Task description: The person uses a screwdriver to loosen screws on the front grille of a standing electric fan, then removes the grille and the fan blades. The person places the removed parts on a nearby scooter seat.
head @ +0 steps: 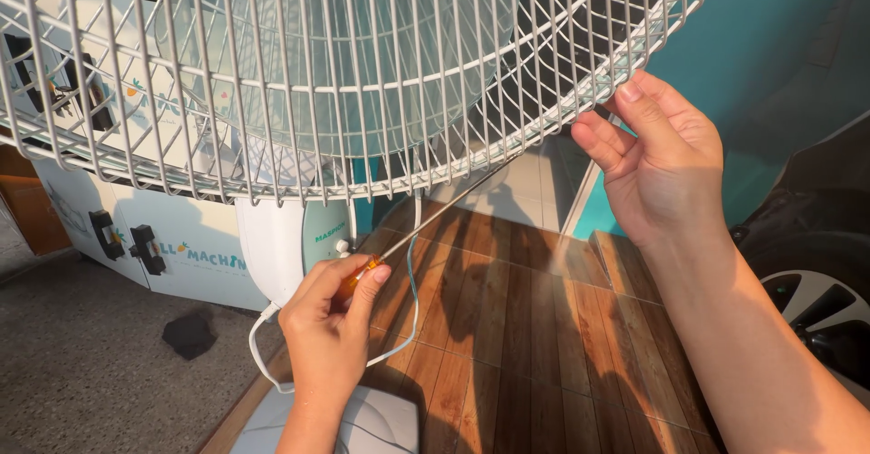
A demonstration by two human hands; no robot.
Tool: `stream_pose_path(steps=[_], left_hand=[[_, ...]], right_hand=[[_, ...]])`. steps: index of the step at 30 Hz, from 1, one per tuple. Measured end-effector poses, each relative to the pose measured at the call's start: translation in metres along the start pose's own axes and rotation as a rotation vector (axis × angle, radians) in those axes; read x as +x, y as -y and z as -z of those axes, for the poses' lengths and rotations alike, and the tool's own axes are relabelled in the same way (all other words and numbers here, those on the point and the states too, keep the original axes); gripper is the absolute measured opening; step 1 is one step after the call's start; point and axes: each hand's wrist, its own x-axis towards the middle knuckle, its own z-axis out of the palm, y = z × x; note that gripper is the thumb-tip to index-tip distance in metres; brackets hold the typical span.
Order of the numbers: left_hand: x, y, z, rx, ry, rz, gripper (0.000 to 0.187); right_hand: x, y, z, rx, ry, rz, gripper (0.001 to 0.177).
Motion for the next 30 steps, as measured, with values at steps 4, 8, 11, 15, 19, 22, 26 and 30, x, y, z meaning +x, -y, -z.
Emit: stream_pose_path(steps=[4, 8, 11, 15, 19, 22, 26, 30], left_hand=[[-0.016, 0.011, -0.013, -0.181, 0.067, 0.168, 0.023], [-0.016, 0.022, -0.012, -0.325, 0.177, 0.406, 0.023], [-0.006, 0.024, -0.003, -0.352, 0.227, 0.455, 0.023], [0.004, 0.019, 0.007, -0.347, 0.264, 0.397, 0.025], [0.01, 0.009, 0.012, -0.264, 0.181, 0.415, 0.024], [0.012, 0.003, 0.013, -0.247, 0.129, 0.337, 0.024], [0.013, -0.002, 0.009, -0.231, 0.073, 0.112, 0.023], [0.012, -0.004, 0.003, 0.033, -0.033, -0.012, 0.022]], right_hand=[[-0.002, 0.002, 0.0, -0.024, 0.01, 0.005, 0.025], [-0.004, 0.005, -0.002, -0.033, 0.009, 0.005, 0.023], [-0.005, 0.006, -0.001, -0.03, 0.006, 0.0, 0.022], [-0.004, 0.007, 0.0, -0.019, -0.003, -0.006, 0.02], [-0.002, 0.007, 0.001, -0.019, -0.024, -0.007, 0.018], [-0.001, 0.006, 0.002, -0.019, -0.024, 0.008, 0.016], [-0.001, 0.006, 0.004, -0.04, -0.031, 0.018, 0.014], [0.0, 0.007, 0.005, -0.046, -0.024, 0.014, 0.01]])
